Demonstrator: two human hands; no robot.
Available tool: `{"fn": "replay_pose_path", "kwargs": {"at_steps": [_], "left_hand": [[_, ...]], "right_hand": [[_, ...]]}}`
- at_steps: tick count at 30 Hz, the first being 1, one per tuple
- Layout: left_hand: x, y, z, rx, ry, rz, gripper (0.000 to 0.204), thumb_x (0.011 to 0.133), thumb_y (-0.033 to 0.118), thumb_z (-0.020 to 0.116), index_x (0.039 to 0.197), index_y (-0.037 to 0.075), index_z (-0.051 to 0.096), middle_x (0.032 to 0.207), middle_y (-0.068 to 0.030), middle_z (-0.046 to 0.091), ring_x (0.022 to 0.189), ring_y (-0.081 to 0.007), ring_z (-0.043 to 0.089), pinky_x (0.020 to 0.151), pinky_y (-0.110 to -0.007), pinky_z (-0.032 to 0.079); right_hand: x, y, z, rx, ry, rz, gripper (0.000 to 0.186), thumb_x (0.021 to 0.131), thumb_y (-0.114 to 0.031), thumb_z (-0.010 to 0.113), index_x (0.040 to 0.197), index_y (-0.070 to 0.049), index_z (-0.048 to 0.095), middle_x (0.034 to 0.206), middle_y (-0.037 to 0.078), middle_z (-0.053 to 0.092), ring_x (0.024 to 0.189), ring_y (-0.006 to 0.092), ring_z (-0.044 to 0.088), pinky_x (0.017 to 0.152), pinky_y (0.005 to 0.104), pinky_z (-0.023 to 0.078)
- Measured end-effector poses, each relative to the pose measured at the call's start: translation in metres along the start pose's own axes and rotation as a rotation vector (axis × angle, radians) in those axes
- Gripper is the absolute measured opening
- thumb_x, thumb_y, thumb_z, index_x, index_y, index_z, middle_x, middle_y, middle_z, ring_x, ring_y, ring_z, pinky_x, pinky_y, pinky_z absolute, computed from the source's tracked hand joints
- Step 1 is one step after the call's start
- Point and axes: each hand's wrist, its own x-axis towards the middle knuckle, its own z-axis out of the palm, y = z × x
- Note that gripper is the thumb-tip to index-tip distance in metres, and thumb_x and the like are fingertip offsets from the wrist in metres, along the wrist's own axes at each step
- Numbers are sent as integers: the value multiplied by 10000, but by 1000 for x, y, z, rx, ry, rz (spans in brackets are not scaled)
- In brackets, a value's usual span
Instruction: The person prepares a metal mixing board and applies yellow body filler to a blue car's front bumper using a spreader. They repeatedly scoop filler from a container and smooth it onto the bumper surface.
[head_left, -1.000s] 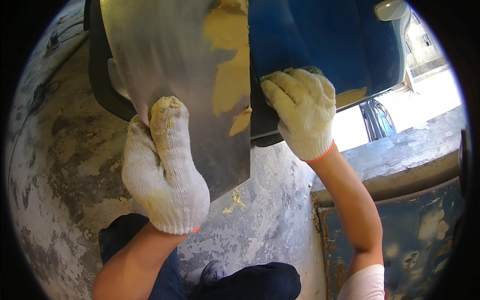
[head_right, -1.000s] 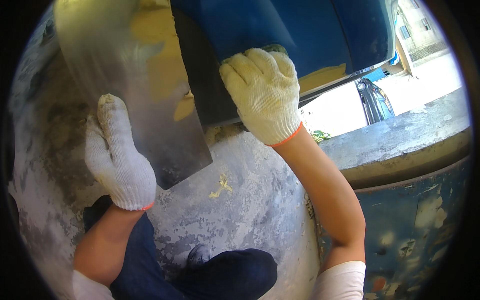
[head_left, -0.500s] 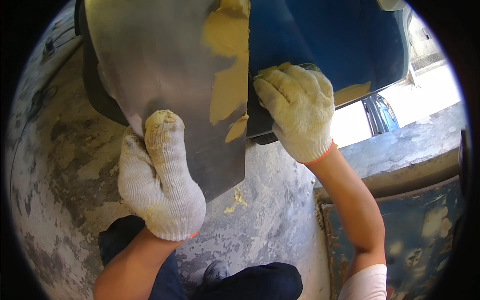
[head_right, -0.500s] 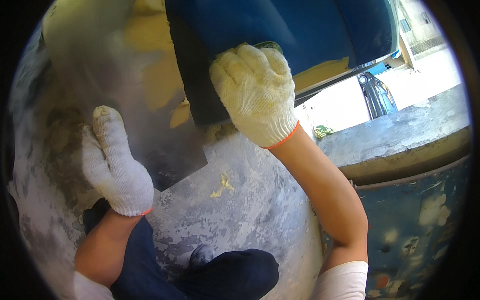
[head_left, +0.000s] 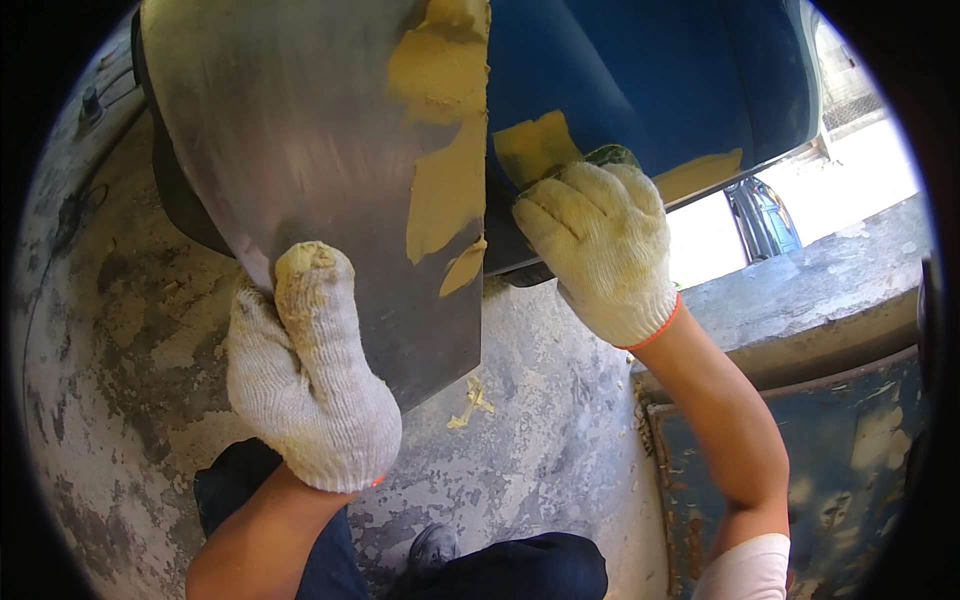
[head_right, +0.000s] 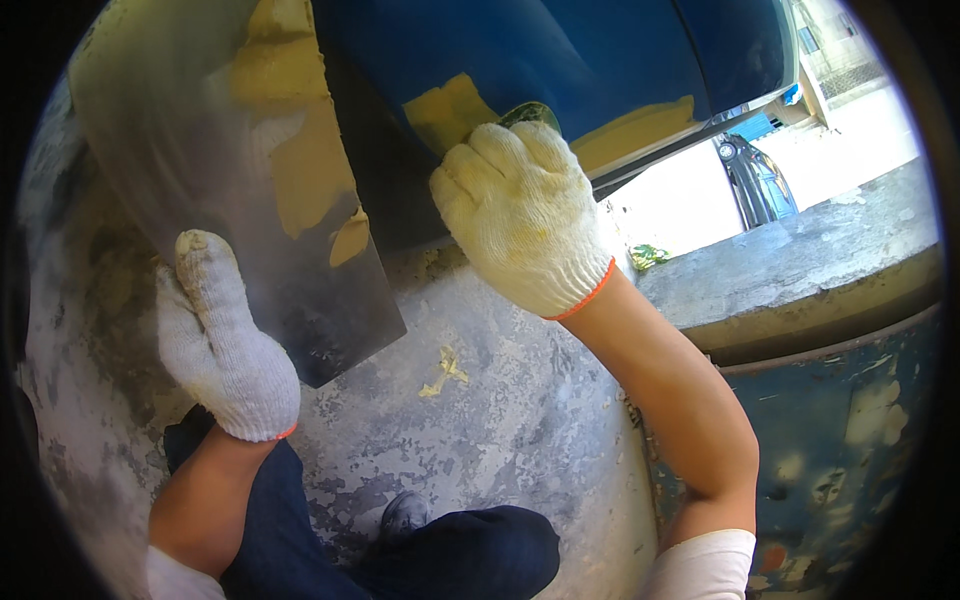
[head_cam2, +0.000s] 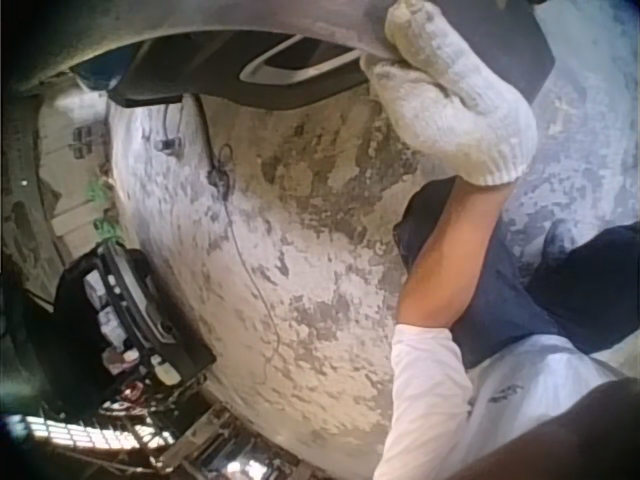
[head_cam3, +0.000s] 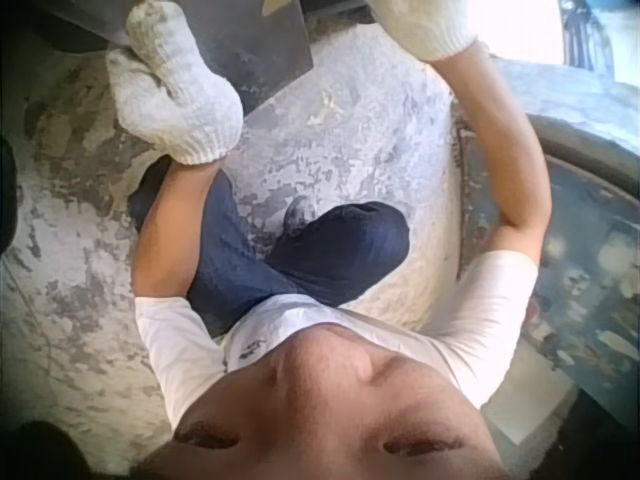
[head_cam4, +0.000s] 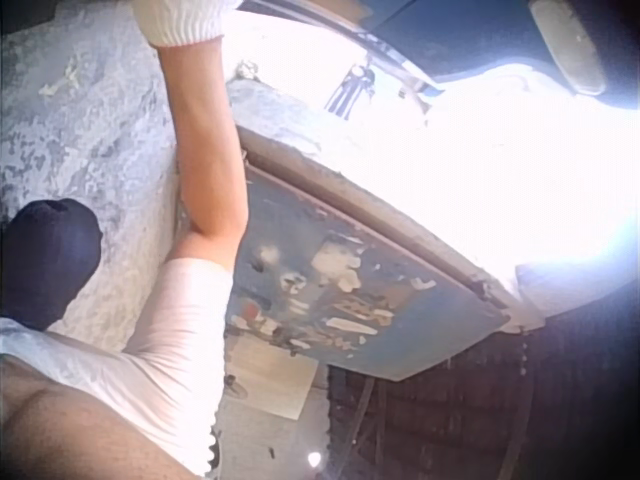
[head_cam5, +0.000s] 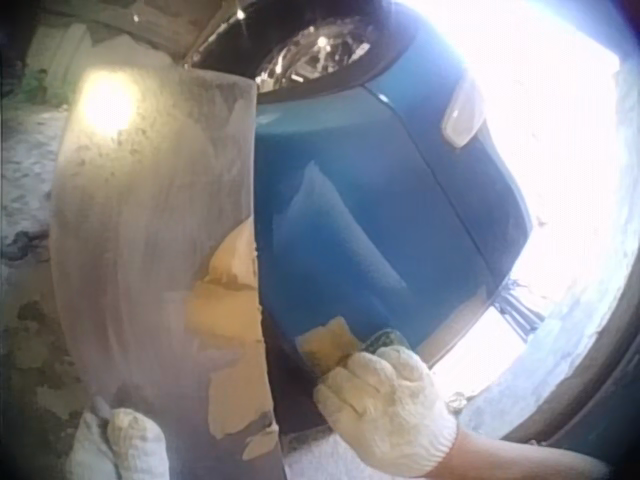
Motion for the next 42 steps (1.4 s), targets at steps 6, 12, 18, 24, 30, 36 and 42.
{"fn": "replay_pose_path", "kwargs": {"at_steps": [6, 12, 18, 24, 30, 36, 42], "left_hand": [[5, 4, 5, -39, 41, 46, 217, 1069, 162, 686, 1042, -50, 649, 861, -71, 656, 770, -145, 592, 720, -289, 486], [0, 10, 0, -54, 2, -71, 233, 1082, 190, 668, 1022, -34, 643, 875, -62, 655, 773, -134, 590, 718, -299, 492], [-3, 24, -10, 63, -52, -114, 259, 1102, 236, 597, 1024, -9, 631, 869, -48, 632, 774, -151, 583, 724, -332, 508], [2, 30, -12, -30, -64, -185, 250, 1067, 212, 605, 1104, -23, 685, 920, -186, 726, 819, -362, 700, 763, -417, 535], [-1, 30, -20, 4, -32, -150, 286, 1076, 248, 610, 1084, -29, 680, 897, -205, 717, 797, -386, 690, 743, -436, 529], [0, 37, -24, 31, -39, -188, 313, 1088, 272, 596, 1035, -28, 664, 858, -198, 695, 753, -370, 665, 716, -443, 517], [1, 42, -22, -92, -17, -233, 340, 1105, 287, 582, 1105, -39, 676, 907, -150, 723, 784, -280, 674, 761, -388, 531]], "right_hand": [[-9, 7, -4, -27, -16, -82, 263, 697, -120, 701, 943, -38, 748, 945, 49, 686, 949, 222, 626, 847, 369, 501], [-39, 12, -15, -76, -177, -51, 250, 701, -106, 697, 939, -43, 742, 946, 52, 682, 953, 218, 622, 843, 363, 497], [-41, 8, -56, 85, -71, 64, 433, 655, -121, 712, 1082, -62, 747, 1142, 107, 683, 1032, 325, 626, 823, 478, 515], [-11, -26, -58, 143, 148, 153, 314, 721, -166, 781, 1030, -128, 744, 1028, 11, 694, 997, 241, 645, 862, 437, 514], [-2, -34, -68, 205, 206, 242, 305, 704, -79, 761, 1007, -110, 750, 1031, 24, 720, 976, 252, 660, 846, 444, 510], [-13, -30, -67, 189, 220, 283, 321, 725, -51, 747, 1038, -119, 722, 1045, 38, 724, 1007, 265, 662, 877, 451, 486], [-18, -27, -71, 179, 242, 294, 311, 737, -34, 724, 1039, -108, 722, 1027, 46, 720, 1008, 280, 653, 887, 453, 480]]}}
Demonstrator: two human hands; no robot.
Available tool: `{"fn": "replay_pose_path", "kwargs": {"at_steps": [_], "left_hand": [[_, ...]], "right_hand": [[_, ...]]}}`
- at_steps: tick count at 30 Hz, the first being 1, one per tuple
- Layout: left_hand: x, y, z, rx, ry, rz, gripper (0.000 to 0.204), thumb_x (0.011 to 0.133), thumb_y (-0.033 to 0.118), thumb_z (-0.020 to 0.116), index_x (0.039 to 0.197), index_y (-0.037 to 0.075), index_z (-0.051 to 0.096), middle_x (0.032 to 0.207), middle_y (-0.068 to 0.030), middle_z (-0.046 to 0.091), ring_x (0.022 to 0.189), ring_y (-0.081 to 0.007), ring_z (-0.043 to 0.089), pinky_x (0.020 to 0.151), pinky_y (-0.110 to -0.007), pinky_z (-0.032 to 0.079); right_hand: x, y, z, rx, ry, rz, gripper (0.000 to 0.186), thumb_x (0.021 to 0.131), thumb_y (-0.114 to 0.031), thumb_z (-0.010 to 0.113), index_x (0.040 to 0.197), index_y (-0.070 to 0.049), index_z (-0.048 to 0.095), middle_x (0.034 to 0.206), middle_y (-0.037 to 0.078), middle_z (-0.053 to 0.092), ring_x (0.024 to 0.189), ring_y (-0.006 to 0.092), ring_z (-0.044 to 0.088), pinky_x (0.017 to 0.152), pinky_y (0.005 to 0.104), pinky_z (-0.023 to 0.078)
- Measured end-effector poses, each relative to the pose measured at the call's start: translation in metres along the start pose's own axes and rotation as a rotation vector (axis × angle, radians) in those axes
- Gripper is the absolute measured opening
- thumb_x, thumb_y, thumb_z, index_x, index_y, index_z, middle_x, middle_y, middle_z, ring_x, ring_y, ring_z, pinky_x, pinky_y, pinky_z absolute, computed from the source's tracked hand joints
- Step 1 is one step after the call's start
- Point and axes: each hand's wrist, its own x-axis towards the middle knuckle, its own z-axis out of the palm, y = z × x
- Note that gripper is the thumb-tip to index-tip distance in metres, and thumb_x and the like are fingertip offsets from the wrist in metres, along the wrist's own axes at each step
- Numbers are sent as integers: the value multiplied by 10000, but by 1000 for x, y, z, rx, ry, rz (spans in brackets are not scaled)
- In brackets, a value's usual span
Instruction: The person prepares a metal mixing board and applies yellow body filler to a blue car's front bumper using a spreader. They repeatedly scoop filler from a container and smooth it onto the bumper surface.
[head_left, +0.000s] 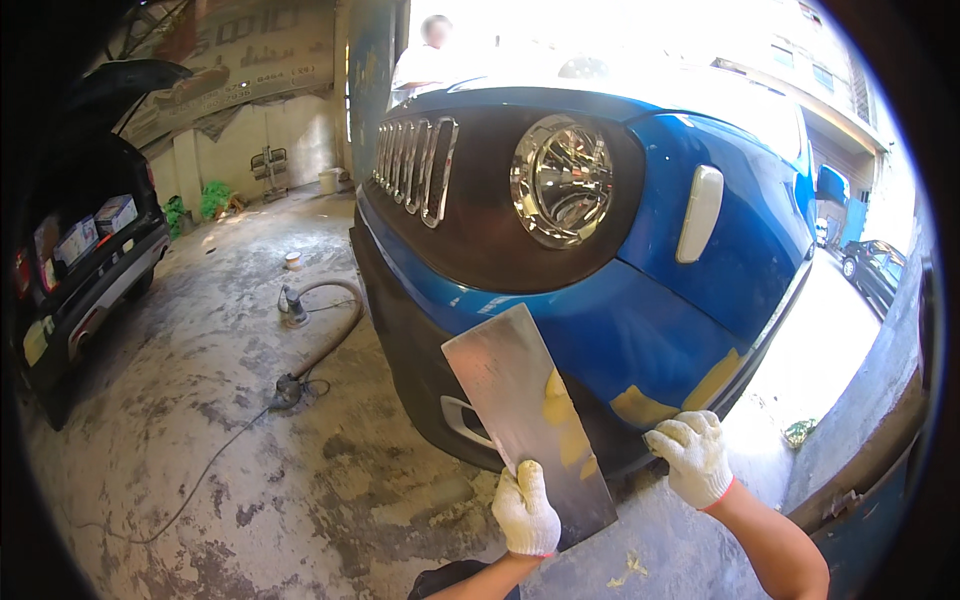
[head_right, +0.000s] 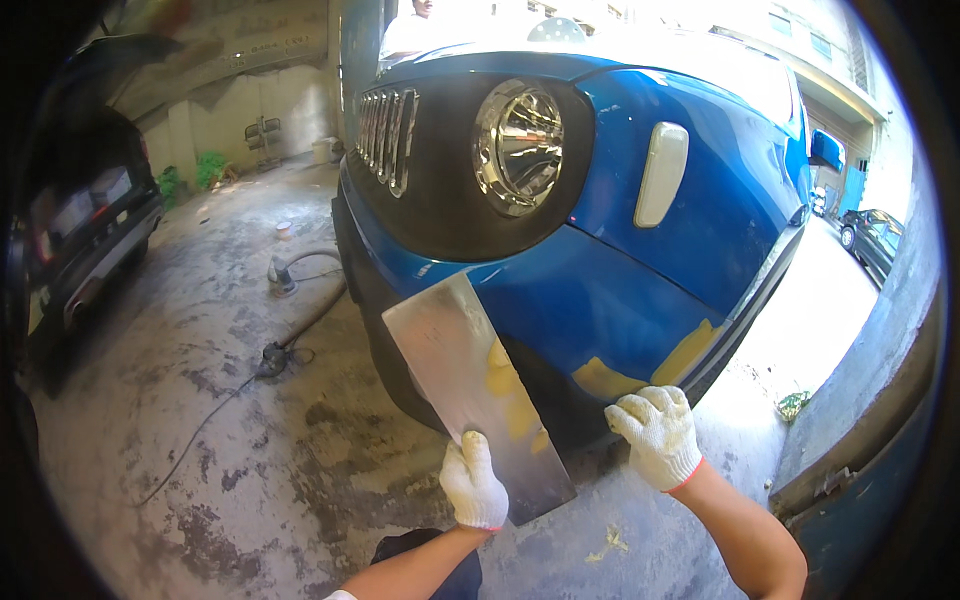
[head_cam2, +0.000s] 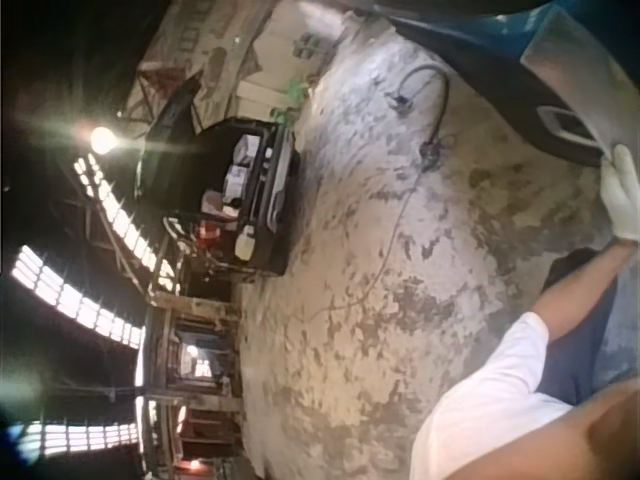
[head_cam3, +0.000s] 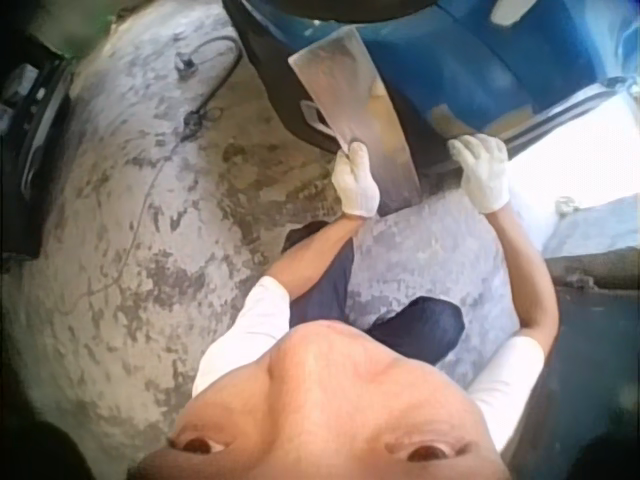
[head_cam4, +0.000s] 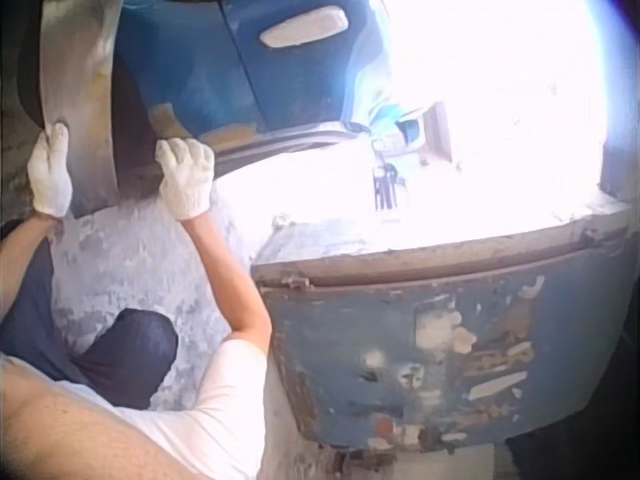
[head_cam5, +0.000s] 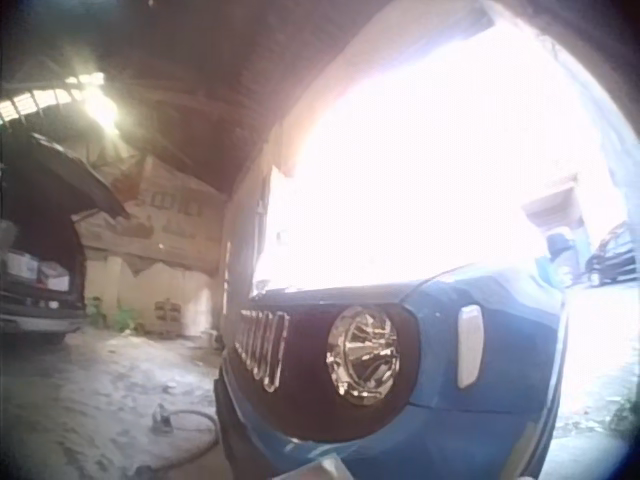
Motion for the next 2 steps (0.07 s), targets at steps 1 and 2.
{"fn": "replay_pose_path", "kwargs": {"at_steps": [1, 2], "left_hand": [[0, 0, 2, -30, 11, 6, 348, 1108, 292, 580, 1127, -42, 679, 928, -140, 733, 800, -265, 679, 776, -375, 535], [-8, 0, 2, -32, -1, -29, 348, 1108, 292, 580, 1127, -42, 679, 928, -140, 733, 800, -265, 679, 776, -375, 535]], "right_hand": [[0, 0, 0, 22, 6, 9, 301, 741, -25, 713, 1032, -104, 725, 1018, 48, 720, 1003, 283, 650, 890, 451, 479], [-3, 0, -2, 43, -14, 16, 351, 710, -10, 716, 1049, -99, 726, 1036, 62, 723, 1013, 293, 651, 905, 463, 476]]}}
